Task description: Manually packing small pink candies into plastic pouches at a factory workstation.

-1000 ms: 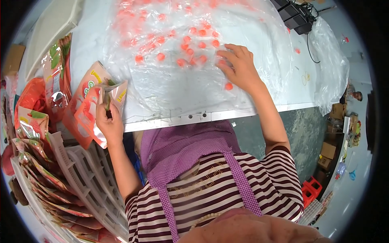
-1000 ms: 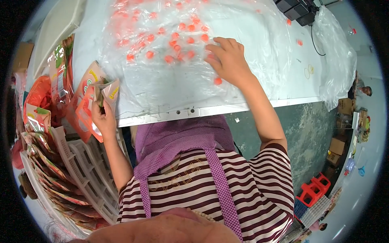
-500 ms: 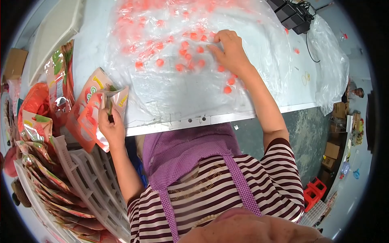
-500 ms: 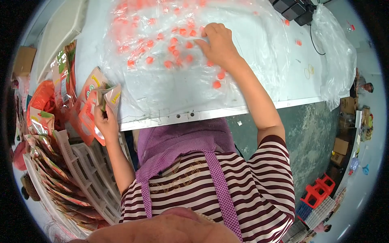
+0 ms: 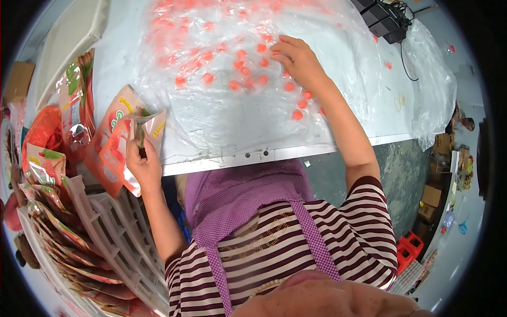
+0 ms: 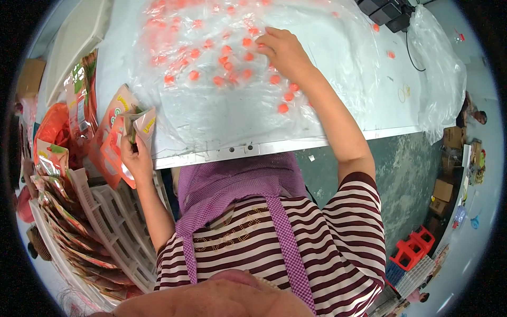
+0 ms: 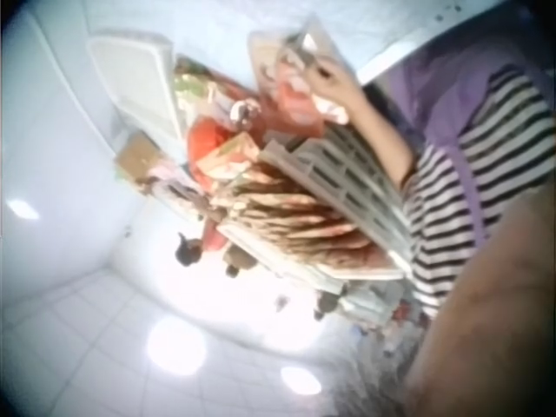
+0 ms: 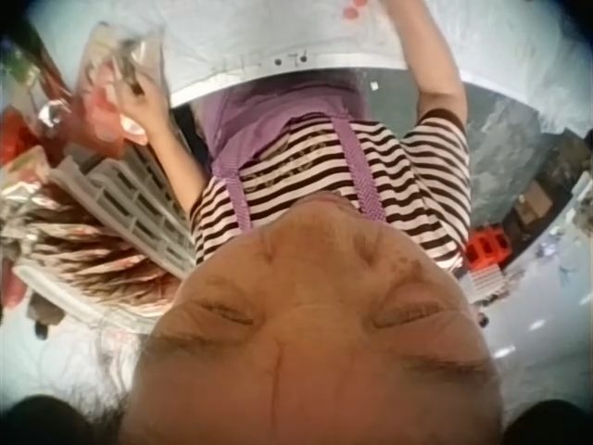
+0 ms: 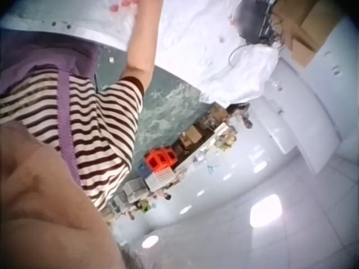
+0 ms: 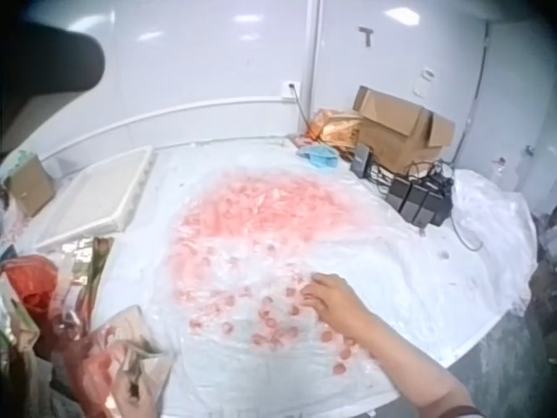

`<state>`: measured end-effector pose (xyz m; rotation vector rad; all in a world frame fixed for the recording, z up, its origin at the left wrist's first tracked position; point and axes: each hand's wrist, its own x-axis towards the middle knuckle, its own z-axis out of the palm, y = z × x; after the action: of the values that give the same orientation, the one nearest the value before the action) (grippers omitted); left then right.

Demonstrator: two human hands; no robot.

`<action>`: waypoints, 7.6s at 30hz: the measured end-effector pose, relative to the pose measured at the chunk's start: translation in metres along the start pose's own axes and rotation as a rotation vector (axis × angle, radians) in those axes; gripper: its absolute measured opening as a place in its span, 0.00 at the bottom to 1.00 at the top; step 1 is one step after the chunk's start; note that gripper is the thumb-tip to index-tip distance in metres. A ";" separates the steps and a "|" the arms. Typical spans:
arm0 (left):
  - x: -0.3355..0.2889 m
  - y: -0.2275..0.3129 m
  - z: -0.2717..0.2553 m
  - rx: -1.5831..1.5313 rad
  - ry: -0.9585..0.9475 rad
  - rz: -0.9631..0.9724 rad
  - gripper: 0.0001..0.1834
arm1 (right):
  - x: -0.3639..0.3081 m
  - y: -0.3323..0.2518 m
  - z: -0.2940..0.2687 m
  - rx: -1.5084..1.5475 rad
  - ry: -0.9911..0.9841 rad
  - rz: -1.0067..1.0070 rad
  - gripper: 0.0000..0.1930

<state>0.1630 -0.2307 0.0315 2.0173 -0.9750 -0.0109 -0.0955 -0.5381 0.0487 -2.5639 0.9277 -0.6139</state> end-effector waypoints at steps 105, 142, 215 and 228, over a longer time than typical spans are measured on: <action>-0.001 0.011 0.003 -0.476 0.041 -0.148 0.05 | -0.049 -0.049 -0.035 0.006 -0.063 -0.170 0.20; 0.000 0.006 0.002 -0.393 -0.002 -0.111 0.06 | -0.066 -0.047 -0.015 -0.209 -0.065 -0.270 0.25; 0.015 0.139 0.074 -0.210 -0.632 0.399 0.10 | -0.055 -0.105 0.015 1.260 0.361 0.129 0.23; 0.003 0.138 0.048 -0.529 -0.638 0.198 0.06 | -0.077 -0.106 0.006 0.625 0.274 -0.310 0.21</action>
<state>0.0614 -0.3096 0.1008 1.4304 -1.3842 -0.7639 -0.0911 -0.4094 0.0703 -2.0853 0.3211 -1.1554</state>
